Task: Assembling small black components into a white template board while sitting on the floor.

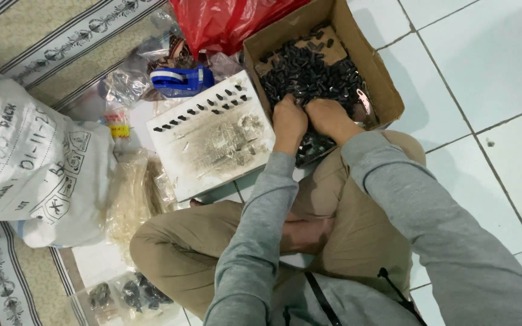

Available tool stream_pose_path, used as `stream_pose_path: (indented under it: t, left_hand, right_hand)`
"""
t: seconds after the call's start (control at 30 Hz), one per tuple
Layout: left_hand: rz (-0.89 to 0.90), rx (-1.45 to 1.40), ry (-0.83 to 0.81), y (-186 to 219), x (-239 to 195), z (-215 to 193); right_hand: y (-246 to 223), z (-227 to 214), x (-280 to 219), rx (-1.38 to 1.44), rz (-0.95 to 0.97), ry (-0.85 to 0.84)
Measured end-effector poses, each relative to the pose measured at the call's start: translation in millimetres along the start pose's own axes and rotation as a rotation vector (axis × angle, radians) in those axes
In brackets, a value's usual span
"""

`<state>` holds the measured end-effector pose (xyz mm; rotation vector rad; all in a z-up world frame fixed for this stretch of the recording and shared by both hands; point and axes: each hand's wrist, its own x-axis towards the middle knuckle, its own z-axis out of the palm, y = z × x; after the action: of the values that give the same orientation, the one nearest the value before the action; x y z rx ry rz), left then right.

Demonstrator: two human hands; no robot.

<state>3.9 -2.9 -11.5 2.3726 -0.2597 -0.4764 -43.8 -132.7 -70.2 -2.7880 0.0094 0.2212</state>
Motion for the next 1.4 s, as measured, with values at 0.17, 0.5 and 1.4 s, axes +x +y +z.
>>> stream_pose_path:
  t: [0.17,0.5,1.4]
  left_hand:
    - [-0.011,-0.030,0.032,2,1,-4]
    - [0.043,-0.079,0.078,-2,2,1]
    - [0.192,0.318,-0.203,-32,14,36]
  right_hand:
    - [-10,-14,-9,0.055,-0.038,-0.005]
    - [5,5,-4,0.093,0.001,-0.037]
    - [9,-38,8,0.319,0.371,-0.210]
